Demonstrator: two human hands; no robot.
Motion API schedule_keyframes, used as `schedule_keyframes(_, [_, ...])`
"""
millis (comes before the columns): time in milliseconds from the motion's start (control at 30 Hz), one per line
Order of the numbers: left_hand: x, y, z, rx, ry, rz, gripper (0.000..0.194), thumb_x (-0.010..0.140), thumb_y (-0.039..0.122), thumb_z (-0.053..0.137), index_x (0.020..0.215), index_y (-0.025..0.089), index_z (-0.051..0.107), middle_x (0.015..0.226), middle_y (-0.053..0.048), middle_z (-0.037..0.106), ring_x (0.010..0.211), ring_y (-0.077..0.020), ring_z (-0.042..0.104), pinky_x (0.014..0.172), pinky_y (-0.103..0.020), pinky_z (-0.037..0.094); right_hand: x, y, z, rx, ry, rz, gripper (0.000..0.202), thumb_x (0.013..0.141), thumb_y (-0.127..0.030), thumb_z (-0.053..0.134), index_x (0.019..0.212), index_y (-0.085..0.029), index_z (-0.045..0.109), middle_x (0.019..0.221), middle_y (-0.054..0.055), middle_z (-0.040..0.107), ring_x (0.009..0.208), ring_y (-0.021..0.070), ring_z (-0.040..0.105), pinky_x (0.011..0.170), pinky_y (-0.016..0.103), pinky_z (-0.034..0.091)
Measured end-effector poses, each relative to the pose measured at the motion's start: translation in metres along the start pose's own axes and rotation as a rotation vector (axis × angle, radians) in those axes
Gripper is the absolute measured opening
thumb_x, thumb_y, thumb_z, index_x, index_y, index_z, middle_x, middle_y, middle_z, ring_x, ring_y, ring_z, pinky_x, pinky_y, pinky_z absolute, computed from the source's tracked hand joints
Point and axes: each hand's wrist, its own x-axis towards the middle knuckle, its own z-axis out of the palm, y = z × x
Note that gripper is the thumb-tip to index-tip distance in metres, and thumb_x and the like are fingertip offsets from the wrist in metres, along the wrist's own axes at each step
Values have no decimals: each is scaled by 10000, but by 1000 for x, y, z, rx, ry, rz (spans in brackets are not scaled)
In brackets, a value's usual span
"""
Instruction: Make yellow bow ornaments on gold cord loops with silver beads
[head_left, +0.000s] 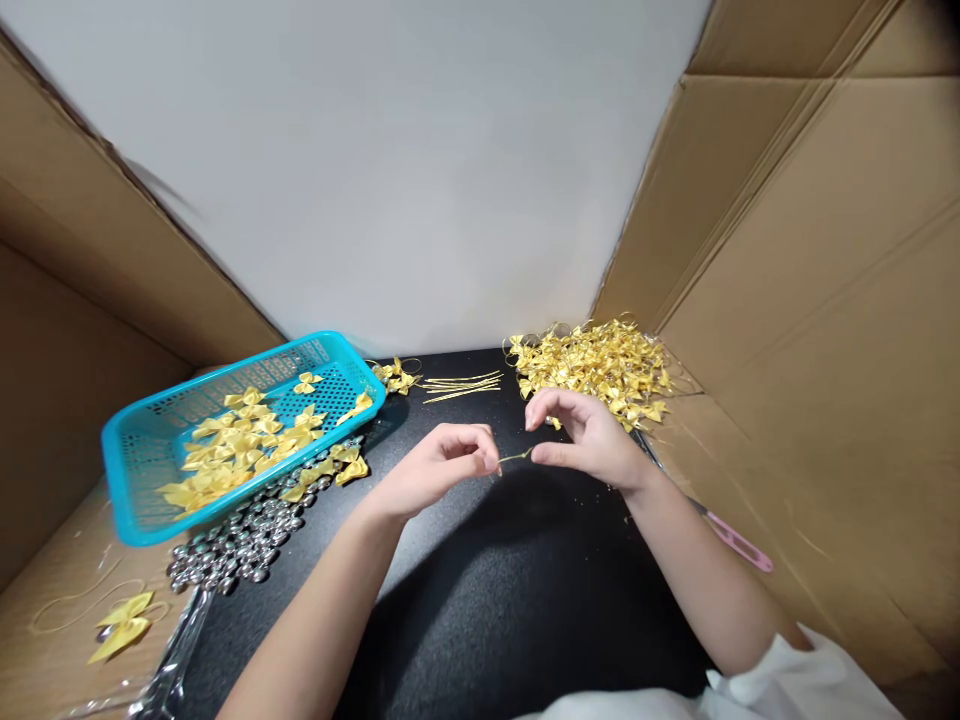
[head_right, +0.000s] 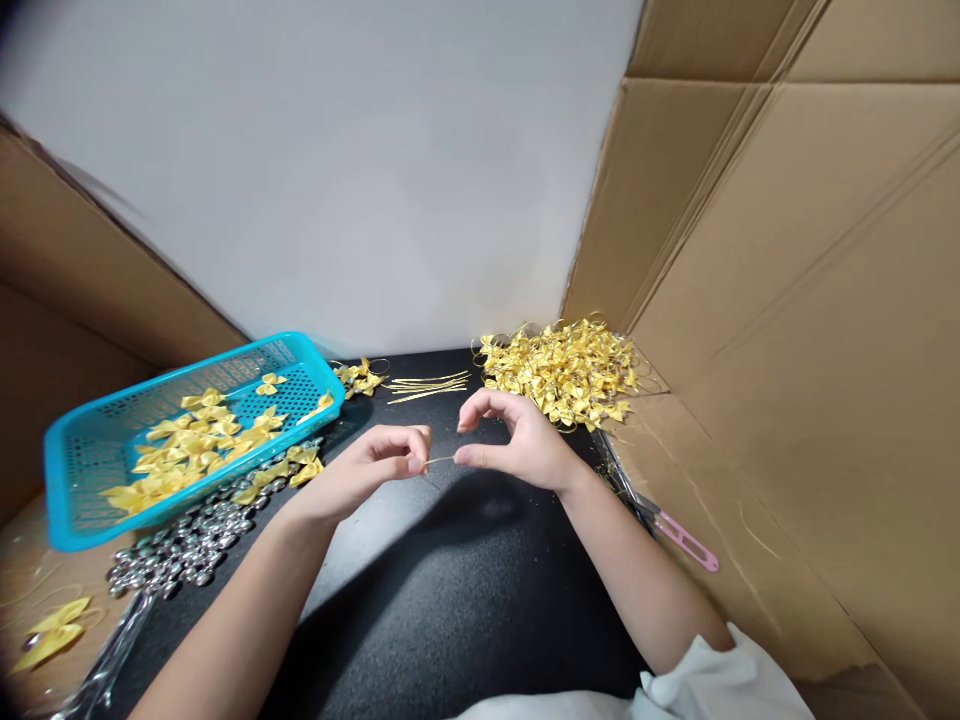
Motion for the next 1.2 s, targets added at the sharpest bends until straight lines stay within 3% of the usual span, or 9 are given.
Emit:
schedule_keyframes(200, [0, -2, -2, 20, 20, -15, 187, 785, 262, 633, 632, 159, 602, 673, 10, 533, 689, -133, 458, 691, -253, 367, -3, -10, 5, -140, -94, 32, 425, 644, -285, 868, 988, -225, 627, 993, 28, 680, 972, 194, 626, 924, 363, 475])
schedule_keyframes(333, [0, -4, -3, 2, 26, -18, 198, 791, 281, 643, 639, 158, 610, 686, 4, 539, 745, -150, 482, 733, -265, 378, -4, -16, 17, -213, -63, 40, 315, 697, -239, 819, 945, -217, 625, 929, 19, 703, 906, 181, 651, 874, 349, 502])
schedule_keyframes(533, [0, -2, -2, -2, 31, -17, 187, 785, 274, 642, 645, 153, 615, 678, 16, 525, 688, -131, 447, 687, -258, 356, -6, -16, 31, -310, 100, -34, 102, 775, -175, 721, 803, -217, 632, 789, 2, 709, 779, 168, 655, 805, 349, 490])
schedule_keyframes(800, [1, -2, -2, 14, 27, -21, 203, 786, 289, 647, 639, 156, 606, 669, 12, 531, 668, -129, 452, 699, -264, 376, -7, -14, 25, -409, 186, -217, 96, 789, -186, 732, 770, -241, 656, 751, -13, 723, 725, 169, 628, 855, 406, 442])
schedule_keyframes(1200, [2, -1, -2, 27, 29, -33, 204, 774, 301, 652, 633, 159, 615, 665, 9, 546, 667, -133, 466, 702, -267, 383, -7, -17, 19, -400, 177, -225, 128, 762, -142, 701, 772, -247, 629, 751, -11, 689, 735, 172, 611, 775, 375, 459])
